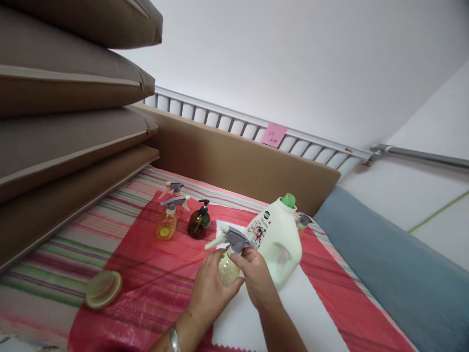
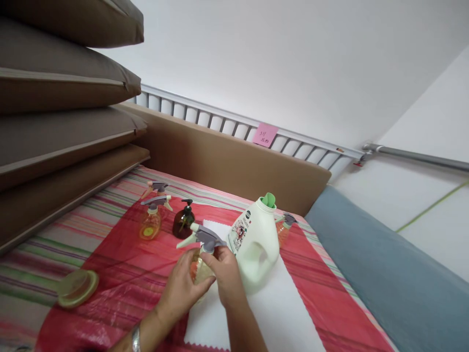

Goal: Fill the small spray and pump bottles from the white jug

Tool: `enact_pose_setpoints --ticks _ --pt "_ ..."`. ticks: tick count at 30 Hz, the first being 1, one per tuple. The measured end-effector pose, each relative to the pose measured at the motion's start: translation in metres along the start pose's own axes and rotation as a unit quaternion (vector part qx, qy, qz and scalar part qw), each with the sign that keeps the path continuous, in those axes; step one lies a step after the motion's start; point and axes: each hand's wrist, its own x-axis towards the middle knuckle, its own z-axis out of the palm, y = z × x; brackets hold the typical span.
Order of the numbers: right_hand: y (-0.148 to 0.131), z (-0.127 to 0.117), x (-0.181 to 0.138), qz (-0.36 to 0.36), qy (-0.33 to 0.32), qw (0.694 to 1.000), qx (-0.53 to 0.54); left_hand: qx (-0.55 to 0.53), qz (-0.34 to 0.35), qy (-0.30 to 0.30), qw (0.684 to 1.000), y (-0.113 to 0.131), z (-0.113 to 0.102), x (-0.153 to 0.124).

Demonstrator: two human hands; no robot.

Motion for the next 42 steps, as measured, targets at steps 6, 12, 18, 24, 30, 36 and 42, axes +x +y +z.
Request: enact_pose_setpoints --ticks 6,12,18,24,30,36,42 --pt "0.0 -0.001 0.003 -0.048 0.005 0.999 -0.015 -0.02 -0.022 -0.03 0.999 0.007 -0.007 0.006" --pt "0.006 0.0 0.0 -0.046 0.021 0.999 0.02 0.021 -0.007 -0.015 1.0 0.001 -0.008 0.005" --pt "-0.002 -0.001 -0.009 -0.071 0.043 0.99 -0.111 0.018 0.005 -0.026 0.999 -0.001 -0.007 0.004" --pt "-0.063 -0.006 0.015 -0.222 0.19 0.955 0.038 0.024 -0.039 -0.063 0.997 -0.007 -0.007 0.0" --pt "-0.099 -0.01 0.049 -0.275 0.068 0.947 -0.154 -0.044 0.059 -0.271 0.96 0.011 -0.025 -0.019" --pt "0.01 0.011 0.066 -0.151 -0.221 0.865 -0.425 -0.152 0.009 -0.435 0.887 0.03 -0.045 -0.02" --pt "0.075 0.045 0.068 -0.188 -0.304 0.805 -0.474 -0.26 -0.015 -0.44 0.86 0.001 -0.02 -0.007"
